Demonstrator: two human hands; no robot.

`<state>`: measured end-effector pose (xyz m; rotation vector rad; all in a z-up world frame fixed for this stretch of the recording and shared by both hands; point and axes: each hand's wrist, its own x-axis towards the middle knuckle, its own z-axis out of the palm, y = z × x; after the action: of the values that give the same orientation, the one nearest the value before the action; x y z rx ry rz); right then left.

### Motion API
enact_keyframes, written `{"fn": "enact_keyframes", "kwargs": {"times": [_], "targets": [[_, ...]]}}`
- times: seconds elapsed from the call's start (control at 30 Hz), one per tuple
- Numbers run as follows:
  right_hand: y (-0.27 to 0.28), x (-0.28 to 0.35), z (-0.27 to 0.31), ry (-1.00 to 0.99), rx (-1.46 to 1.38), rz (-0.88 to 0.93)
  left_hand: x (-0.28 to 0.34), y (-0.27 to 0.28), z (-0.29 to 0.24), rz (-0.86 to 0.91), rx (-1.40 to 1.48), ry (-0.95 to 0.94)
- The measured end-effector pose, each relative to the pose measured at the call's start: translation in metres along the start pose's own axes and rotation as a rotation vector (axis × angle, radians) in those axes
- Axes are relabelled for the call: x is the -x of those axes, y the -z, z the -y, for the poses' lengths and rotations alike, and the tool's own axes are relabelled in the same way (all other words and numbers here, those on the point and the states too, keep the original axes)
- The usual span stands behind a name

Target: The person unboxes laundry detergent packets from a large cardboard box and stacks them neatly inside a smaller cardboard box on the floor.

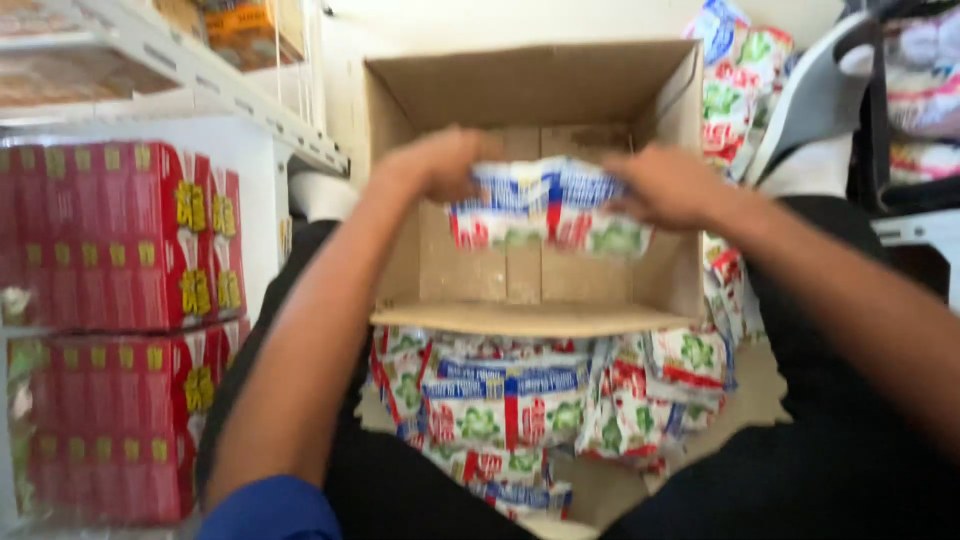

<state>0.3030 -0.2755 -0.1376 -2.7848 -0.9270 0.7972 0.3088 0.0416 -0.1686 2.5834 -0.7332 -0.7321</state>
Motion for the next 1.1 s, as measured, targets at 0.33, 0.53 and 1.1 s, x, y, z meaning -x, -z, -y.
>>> {"fn": "enact_keyframes", "kwargs": {"times": [0.33,0.53,1.1], "targets": [[-0.237,-0.138,-0.115,-0.103,0.171,0.334,-0.115,-0.216,0.098,0.126,0.113,0.304],[-0.166,-0.125,-0.068,-0.137,0.162,0.401,-0.079,-0.188,0.076,0.048,0.128,0.272],[-0.245,-0.114,-0.071,-0.208,0.294,0.563,-0.087,-0.223,0.073,0.173,0.162,0.278]]}}
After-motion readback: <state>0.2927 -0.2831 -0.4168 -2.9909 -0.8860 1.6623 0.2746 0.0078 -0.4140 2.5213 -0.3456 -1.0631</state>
